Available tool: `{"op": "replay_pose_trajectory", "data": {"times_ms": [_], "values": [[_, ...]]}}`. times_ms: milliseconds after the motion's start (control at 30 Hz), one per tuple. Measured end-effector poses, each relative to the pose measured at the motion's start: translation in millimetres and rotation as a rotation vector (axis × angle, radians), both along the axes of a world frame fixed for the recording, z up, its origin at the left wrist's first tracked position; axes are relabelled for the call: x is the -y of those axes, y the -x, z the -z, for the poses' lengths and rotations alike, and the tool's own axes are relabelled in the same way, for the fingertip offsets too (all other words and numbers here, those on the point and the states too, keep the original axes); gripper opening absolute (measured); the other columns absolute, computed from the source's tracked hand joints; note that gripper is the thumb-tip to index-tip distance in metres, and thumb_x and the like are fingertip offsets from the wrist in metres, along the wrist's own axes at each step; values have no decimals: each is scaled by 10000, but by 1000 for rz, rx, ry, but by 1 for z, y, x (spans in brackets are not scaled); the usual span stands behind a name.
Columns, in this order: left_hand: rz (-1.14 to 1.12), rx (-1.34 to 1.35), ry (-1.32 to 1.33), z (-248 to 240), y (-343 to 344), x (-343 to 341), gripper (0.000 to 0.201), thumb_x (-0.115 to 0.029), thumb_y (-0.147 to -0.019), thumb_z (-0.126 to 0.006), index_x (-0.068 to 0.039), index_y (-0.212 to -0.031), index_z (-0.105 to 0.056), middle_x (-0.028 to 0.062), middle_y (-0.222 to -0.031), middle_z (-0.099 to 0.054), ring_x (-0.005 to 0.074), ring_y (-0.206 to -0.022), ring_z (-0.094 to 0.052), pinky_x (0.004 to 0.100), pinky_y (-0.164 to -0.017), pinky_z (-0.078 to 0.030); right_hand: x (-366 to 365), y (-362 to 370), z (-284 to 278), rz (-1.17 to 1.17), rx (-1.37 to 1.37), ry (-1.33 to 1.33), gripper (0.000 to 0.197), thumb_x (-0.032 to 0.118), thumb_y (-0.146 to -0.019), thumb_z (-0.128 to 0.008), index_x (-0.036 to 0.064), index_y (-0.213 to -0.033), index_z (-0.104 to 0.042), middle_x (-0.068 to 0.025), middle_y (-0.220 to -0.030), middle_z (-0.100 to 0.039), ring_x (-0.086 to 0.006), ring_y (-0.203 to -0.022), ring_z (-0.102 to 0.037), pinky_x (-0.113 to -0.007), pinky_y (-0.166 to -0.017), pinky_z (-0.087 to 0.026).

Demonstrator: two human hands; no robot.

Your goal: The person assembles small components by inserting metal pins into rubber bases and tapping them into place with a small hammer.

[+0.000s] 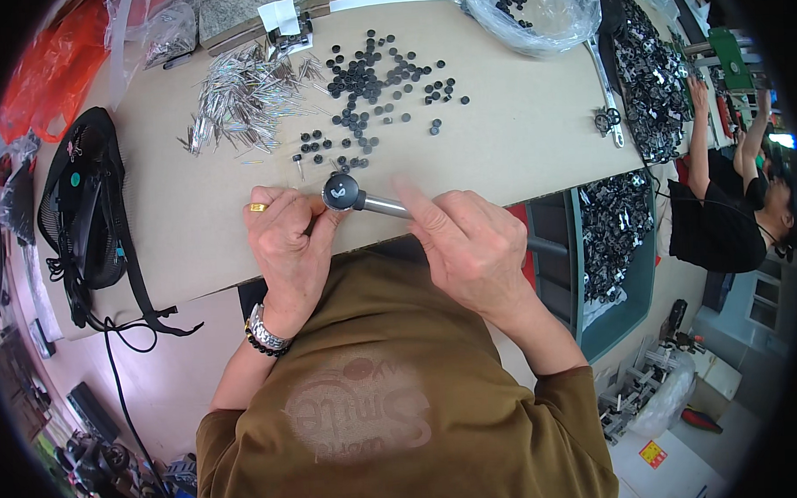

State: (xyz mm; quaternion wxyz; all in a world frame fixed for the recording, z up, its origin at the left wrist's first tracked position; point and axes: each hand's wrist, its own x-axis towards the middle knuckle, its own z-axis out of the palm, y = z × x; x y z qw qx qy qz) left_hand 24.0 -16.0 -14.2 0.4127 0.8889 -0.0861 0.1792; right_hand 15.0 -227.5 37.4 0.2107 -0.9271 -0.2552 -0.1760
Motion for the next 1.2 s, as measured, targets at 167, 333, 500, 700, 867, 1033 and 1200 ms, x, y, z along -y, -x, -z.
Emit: {"op": "replay_pose_trajectory", "data": {"times_ms": [167, 333, 500, 700, 867, 1033, 1200], "values": [[14, 3, 6, -1, -1, -1, 130, -61, -693, -824, -92, -736, -705, 5, -687, -596, 231, -797, -515, 382, -766, -342, 1, 3, -10, 3, 18, -21, 571, 55, -713, -793, 91, -1277, -709, -31, -736, -576, -196, -597, -582, -330, -517, -461], [11, -11, 22, -3, -1, 0, 127, -31, -696, -805, -92, -761, -714, 10, -716, -624, 223, -789, -516, 376, -773, -342, 1, 3, -10, 39, -18, 97, 562, 62, -711, -797, 89, -1266, -717, -34, -724, -563, -206, -591, -571, -333, -525, -462], [39, 28, 63, -8, -3, -4, 116, 4, -753, -779, -65, -798, -697, 21, -700, -624, 193, -755, -533, 344, -735, -401, 17, -6, 2, 194, -332, -496, 411, 34, -875, -689, 43, -1286, -695, -38, -713, -546, -115, -561, -532, -268, -521, -427], [81, -137, 3, -55, -60, -11, 121, -103, -930, -684, -8, -990, -643, 56, -664, -557, 105, -578, -473, 294, -574, -439, 30, -31, 1, 470, -759, -1001, 224, 39, -921, -627, -5, -1138, -666, 27, -821, -568, -40, -601, -500, -216, -562, -413], [151, 19, -79, -76, -193, -9, 259, -261, -910, -694, -4, -928, -681, 158, -745, -699, 321, -678, -692, 409, -644, -518, 31, -51, 6, 553, -576, -553, 220, 49, -842, -684, -2, -1055, -683, -99, -886, -643, -206, -786, -624, -354, -732, -499], [12, 202, 46, -129, -255, 16, 377, -164, -918, -702, 106, -1174, -643, 170, -854, -743, 216, -749, -710, 334, -701, -542, 16, -53, 2, 473, -504, -464, 192, 81, -823, -728, -3, -994, -707, -158, -943, -667, -306, -841, -640, -384, -770, -502], [-47, 15, 71, -118, -200, 5, 375, -174, -912, -715, 98, -1155, -629, 208, -897, -740, 265, -767, -723, 373, -718, -549, 7, -54, 12, 367, -567, -471, 168, 83, -833, -726, 4, -981, -712, -163, -920, -656, -316, -821, -647, -401, -775, -506]]}}
